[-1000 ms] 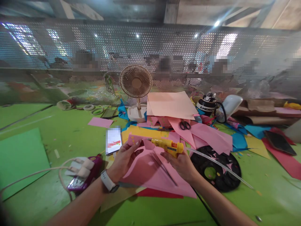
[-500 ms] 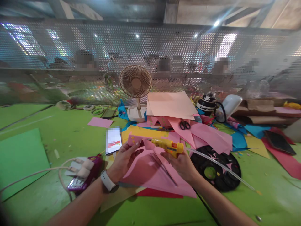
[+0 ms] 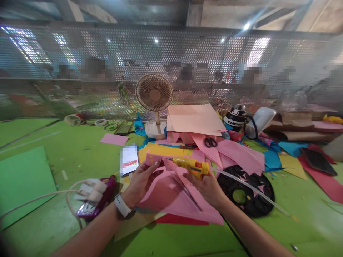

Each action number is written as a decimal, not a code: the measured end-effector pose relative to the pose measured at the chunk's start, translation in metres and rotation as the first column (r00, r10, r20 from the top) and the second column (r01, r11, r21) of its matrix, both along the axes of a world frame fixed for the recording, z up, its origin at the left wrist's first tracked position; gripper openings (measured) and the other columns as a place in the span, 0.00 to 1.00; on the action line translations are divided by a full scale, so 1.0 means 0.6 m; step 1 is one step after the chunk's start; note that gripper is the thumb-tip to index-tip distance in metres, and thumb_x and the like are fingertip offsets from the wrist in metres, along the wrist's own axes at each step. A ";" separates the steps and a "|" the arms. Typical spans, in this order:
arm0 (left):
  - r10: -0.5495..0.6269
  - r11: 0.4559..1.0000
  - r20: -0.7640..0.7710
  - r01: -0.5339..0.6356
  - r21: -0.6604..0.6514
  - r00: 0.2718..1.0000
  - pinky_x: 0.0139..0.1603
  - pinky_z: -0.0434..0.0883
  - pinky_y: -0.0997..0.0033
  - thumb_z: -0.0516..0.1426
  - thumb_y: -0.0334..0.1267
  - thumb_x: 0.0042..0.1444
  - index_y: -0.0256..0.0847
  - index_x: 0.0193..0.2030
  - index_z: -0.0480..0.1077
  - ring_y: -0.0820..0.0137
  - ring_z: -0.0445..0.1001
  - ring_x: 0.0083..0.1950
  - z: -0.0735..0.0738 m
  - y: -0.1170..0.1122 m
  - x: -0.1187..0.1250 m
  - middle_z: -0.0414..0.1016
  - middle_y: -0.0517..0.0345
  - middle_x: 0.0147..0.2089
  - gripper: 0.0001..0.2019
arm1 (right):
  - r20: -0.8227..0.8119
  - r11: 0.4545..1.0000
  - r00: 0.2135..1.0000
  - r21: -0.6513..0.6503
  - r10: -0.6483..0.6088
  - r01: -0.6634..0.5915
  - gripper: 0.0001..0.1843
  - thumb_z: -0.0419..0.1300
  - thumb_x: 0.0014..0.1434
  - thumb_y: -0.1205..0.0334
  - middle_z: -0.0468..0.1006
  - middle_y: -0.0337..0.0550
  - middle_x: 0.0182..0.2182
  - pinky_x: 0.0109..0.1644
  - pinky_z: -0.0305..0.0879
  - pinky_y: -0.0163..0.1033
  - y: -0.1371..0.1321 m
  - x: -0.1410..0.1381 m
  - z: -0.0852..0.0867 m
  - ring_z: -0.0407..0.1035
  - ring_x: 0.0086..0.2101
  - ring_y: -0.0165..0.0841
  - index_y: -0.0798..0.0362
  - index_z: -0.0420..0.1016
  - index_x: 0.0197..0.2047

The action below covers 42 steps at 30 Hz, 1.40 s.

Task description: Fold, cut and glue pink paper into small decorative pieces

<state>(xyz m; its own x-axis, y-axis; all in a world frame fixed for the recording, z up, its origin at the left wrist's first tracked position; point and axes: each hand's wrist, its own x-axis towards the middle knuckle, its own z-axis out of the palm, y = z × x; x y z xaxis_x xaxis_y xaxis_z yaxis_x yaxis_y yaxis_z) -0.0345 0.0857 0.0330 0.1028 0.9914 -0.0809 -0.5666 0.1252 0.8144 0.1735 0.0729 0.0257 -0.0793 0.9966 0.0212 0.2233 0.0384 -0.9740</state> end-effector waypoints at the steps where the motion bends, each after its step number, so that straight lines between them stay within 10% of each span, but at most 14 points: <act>1: 0.000 1.000 -0.003 0.000 0.001 1.000 0.40 0.69 0.74 0.63 0.34 0.47 0.40 0.34 0.75 0.73 0.73 0.38 0.001 0.000 0.000 0.77 0.58 0.37 0.06 | 0.002 1.000 1.000 0.000 0.002 -0.002 0.18 0.62 0.48 0.47 0.55 0.31 0.13 0.16 0.41 0.32 0.000 0.000 0.000 0.46 0.15 0.23 0.53 0.65 0.24; 15: 0.019 0.999 -0.105 -0.015 0.046 0.994 0.40 0.69 0.73 0.63 0.37 0.48 0.41 0.36 0.74 0.72 0.72 0.40 0.002 -0.001 -0.001 0.76 0.57 0.40 0.08 | -0.011 1.000 1.000 0.027 0.009 -0.009 0.16 0.62 0.49 0.49 0.54 0.29 0.12 0.16 0.43 0.31 0.000 0.001 -0.003 0.45 0.14 0.22 0.54 0.69 0.28; 25: 0.120 0.968 -0.260 -0.055 0.245 0.958 0.40 0.68 0.72 0.62 0.37 0.48 0.40 0.36 0.75 0.70 0.72 0.38 0.013 -0.001 -0.004 0.76 0.56 0.36 0.08 | 0.067 0.992 0.998 0.128 -0.021 0.012 0.15 0.62 0.49 0.51 0.77 0.45 0.32 0.30 0.67 0.37 -0.001 0.006 0.017 0.70 0.33 0.39 0.51 0.76 0.36; 30: 0.106 0.989 -0.076 -0.097 0.110 0.991 0.43 0.69 0.69 0.64 0.37 0.45 0.40 0.34 0.75 0.68 0.73 0.42 0.003 0.009 -0.011 0.77 0.55 0.38 0.08 | -0.053 0.997 0.998 -0.079 -0.025 0.021 0.17 0.61 0.51 0.50 0.71 0.39 0.18 0.15 0.56 0.29 -0.005 0.043 0.038 0.59 0.15 0.24 0.57 0.75 0.35; 36: 0.104 0.992 0.039 -0.106 0.067 0.994 0.42 0.68 0.70 0.64 0.35 0.45 0.40 0.34 0.74 0.69 0.74 0.42 -0.002 0.017 -0.013 0.77 0.57 0.38 0.08 | -0.273 0.906 0.961 -0.416 -0.042 -0.078 0.14 0.66 0.47 0.60 0.77 0.47 0.35 0.33 0.71 0.33 -0.040 0.133 0.060 0.72 0.32 0.31 0.56 0.73 0.37; 42: 0.110 0.993 0.061 -0.112 0.039 0.992 0.41 0.68 0.72 0.65 0.35 0.43 0.39 0.33 0.73 0.72 0.74 0.39 -0.003 0.026 -0.019 0.77 0.58 0.36 0.09 | 0.034 0.883 0.999 -0.468 0.030 -0.011 0.19 0.61 0.50 0.46 0.77 0.45 0.25 0.26 0.68 0.35 -0.049 0.197 0.044 0.72 0.24 0.33 0.56 0.71 0.32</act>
